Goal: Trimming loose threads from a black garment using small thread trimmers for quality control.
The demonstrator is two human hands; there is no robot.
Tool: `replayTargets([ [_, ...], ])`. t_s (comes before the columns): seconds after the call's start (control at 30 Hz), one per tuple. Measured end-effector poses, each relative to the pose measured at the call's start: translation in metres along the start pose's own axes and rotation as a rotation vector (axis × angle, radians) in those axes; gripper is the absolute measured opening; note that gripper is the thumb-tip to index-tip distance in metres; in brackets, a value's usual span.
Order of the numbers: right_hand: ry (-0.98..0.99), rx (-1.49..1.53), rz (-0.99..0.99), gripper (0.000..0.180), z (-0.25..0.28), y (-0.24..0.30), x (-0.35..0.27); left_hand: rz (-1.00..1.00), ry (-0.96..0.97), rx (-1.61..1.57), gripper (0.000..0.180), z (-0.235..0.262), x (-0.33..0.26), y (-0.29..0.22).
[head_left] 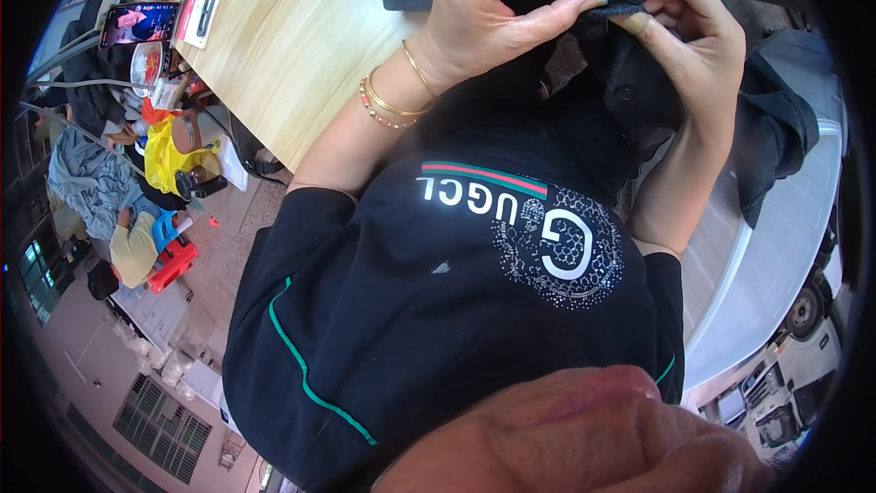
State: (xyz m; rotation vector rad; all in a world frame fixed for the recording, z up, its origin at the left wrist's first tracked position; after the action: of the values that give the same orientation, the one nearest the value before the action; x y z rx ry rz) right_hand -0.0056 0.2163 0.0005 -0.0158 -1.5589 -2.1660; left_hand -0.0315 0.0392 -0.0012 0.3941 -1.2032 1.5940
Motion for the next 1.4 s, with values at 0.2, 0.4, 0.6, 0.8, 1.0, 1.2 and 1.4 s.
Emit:
replayTargets([
  [0.2,0.047,0.04,0.022,0.026,0.002,-0.008,0.001,-0.069,0.008,0.025,0.025,-0.001,-0.001,0.003],
  [0.4,0.032,-0.016,0.087,0.024,0.004,-0.003,0.0,-0.011,-0.017,0.021,0.025,0.005,0.009,-0.014],
  [0.6,-0.005,-0.239,0.132,0.022,-0.013,0.021,0.007,-0.046,-0.089,0.124,0.024,-0.007,0.005,0.003],
  [0.8,-0.45,-0.449,0.104,0.045,-0.018,0.037,-0.012,0.244,-0.141,0.338,0.021,0.026,0.046,-0.012],
  [1.0,-0.406,-0.909,-0.014,0.032,-0.034,0.014,-0.034,0.352,-0.109,0.305,0.019,0.028,0.062,-0.007],
  [1.2,-0.431,-0.971,-0.119,0.037,-0.009,-0.021,-0.037,0.256,-0.074,0.237,0.018,0.017,0.016,0.006],
  [1.4,-0.423,-0.975,-0.136,0.03,-0.004,-0.026,-0.046,0.473,-0.138,0.312,0.015,0.061,-0.046,0.008],
])
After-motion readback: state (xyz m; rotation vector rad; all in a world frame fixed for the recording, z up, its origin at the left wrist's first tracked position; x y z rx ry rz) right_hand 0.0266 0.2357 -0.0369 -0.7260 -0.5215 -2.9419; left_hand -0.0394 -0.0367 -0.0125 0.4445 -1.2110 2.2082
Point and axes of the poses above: each hand's wrist, its own x-axis towards the middle knuckle, its own z-axis out of the back of the hand, y = z × x, the point moved 7 cm from there along x, towards the middle knuckle, and after that the axes turned 9 degrees about y, right-handed, at the moved point
